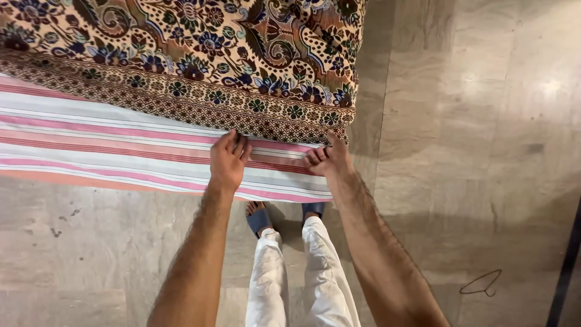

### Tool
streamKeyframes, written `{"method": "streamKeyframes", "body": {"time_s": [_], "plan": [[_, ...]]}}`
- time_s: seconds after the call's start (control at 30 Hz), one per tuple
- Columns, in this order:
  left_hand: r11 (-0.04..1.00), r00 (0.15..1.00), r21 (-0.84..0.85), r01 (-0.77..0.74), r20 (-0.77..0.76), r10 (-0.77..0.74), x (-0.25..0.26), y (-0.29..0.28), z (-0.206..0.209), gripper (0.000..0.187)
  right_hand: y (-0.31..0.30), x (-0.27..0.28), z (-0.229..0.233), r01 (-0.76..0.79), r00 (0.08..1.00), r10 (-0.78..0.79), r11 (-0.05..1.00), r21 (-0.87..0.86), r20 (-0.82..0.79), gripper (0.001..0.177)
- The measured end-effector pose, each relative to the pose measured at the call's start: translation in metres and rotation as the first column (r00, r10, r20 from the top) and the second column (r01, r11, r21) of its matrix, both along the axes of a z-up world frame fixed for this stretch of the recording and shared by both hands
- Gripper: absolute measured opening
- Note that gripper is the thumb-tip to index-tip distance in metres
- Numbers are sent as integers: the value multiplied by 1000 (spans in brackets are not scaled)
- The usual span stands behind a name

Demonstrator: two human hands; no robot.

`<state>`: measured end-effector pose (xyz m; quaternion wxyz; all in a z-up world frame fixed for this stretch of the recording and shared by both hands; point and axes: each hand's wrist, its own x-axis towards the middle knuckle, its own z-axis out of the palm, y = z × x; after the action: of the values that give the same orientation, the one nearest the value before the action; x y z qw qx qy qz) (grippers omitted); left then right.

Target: The recorder spreads a patterned sheet over a bed and then arranges pillows on another cot.

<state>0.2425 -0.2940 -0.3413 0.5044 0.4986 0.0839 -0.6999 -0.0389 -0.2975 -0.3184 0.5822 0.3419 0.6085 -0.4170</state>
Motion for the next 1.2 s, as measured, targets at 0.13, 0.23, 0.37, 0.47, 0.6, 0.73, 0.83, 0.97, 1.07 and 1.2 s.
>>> {"method": "streamKeyframes", "body": {"time_s": [0.13, 0.23, 0.37, 0.47, 0.6, 0.73, 0.83, 0.97, 1.07, 1.2], "plan": [[997, 996, -14, -76, -45, 76, -6, -15, -12, 23, -21, 2, 33, 88, 996, -87, 995, 55, -9, 29], [994, 994, -50, -97, -60, 94, -3, -26, 6, 17, -13, 5, 57, 409, 909, -392, 904, -127, 140, 26], [982, 982, -120, -149, -131, 133, -7, -49, 47, 17, 33, -44, -44, 398, 916, -193, 563, -724, 353, 8], [950, 958, -228, -214, -237, 159, -3, -52, 65, 21, 43, -68, -45, 170, 983, -77, 65, -983, 165, 29], [900, 937, -360, -246, -327, 126, 0, -31, 79, 14, 2, -31, 110, 334, 918, -397, 753, -568, 14, 7], [901, 948, -360, -241, -285, 140, 11, 18, 112, 20, 14, -55, 125, 598, 786, -594, 661, -453, 171, 12], [914, 948, -293, -280, -232, 217, 25, 59, 129, 46, 51, -79, 125, 420, 875, -482, 710, -566, 45, 9], [923, 954, -254, -289, -162, 254, 47, 121, 136, 59, 162, -107, 72, -104, 994, 59, 231, -967, -93, 34], [935, 946, -156, -319, -109, 304, 70, 175, 106, 56, 230, -77, 49, -119, 945, -114, 753, -647, -307, 37], [926, 922, 20, -377, 108, 373, 121, 243, 34, 29, 303, -33, 5, 150, 954, -207, 955, -254, -215, 30]]}}
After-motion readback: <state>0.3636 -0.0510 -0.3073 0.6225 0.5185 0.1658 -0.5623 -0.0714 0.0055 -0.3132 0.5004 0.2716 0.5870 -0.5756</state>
